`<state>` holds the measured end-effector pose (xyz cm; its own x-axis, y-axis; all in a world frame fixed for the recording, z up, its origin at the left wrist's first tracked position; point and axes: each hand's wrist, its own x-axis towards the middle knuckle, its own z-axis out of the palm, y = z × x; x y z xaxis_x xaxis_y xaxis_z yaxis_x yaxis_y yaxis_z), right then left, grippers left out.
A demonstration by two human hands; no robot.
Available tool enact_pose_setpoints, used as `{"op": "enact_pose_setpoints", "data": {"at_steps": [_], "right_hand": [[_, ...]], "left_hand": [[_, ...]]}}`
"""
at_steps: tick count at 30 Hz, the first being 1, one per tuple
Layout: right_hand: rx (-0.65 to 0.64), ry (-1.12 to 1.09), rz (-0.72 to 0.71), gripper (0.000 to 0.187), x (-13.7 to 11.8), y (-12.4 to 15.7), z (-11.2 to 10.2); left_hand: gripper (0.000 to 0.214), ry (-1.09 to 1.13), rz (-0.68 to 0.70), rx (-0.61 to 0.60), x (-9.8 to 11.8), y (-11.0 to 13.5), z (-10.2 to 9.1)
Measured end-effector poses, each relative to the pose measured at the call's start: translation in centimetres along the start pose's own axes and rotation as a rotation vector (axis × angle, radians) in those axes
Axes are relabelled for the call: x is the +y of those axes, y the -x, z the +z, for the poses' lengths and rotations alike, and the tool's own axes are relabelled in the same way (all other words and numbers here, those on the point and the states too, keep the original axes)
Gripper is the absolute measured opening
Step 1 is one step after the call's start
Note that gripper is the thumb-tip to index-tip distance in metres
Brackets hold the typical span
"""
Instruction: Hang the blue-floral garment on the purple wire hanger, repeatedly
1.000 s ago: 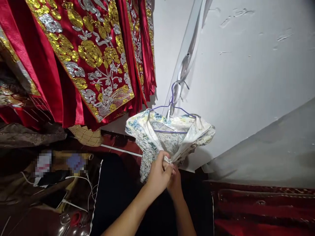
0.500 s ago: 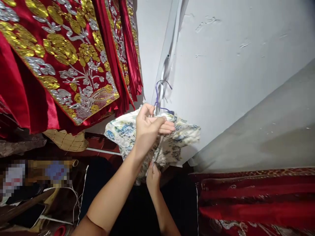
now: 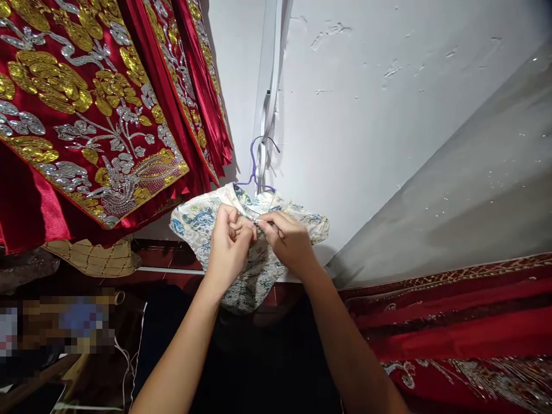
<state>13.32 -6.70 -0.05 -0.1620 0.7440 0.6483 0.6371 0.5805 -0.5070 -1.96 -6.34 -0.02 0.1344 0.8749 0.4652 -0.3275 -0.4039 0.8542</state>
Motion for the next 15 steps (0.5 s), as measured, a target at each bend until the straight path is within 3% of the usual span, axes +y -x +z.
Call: {"op": "enact_pose_setpoints", "data": {"at_steps": [3, 5, 10, 13, 15], "right_hand": [[0.081, 0.058, -0.066, 0.019, -0.8, -0.8, 0.7], [0.196, 0.028, -0.033, 0.019, -1.4, -1.0, 0.6], [0.689, -0.195, 0.223, 0.019, -1.2, -0.5, -3.5], [0.786, -0.553, 0.365, 0.02, 0.9, 2.2, -6.6], [0.789, -0.892, 0.433, 0.019, 2.5, 4.9, -7.6]], "left_hand": [[0.031, 0.041, -0.05, 0.097, -1.1, -0.2, 0.2], [0.033, 0.035, -0.102, 0.151, -3.1, 0.3, 0.1], [0.033, -0.078, -0.349, 0.095, -9.5, 4.4, -1.9], [0.026, -0.164, -0.272, 0.165, -11.0, 5.1, -3.6], [0.037, -0.269, -0.122, 0.319, -10.9, 3.1, -4.6]]}}
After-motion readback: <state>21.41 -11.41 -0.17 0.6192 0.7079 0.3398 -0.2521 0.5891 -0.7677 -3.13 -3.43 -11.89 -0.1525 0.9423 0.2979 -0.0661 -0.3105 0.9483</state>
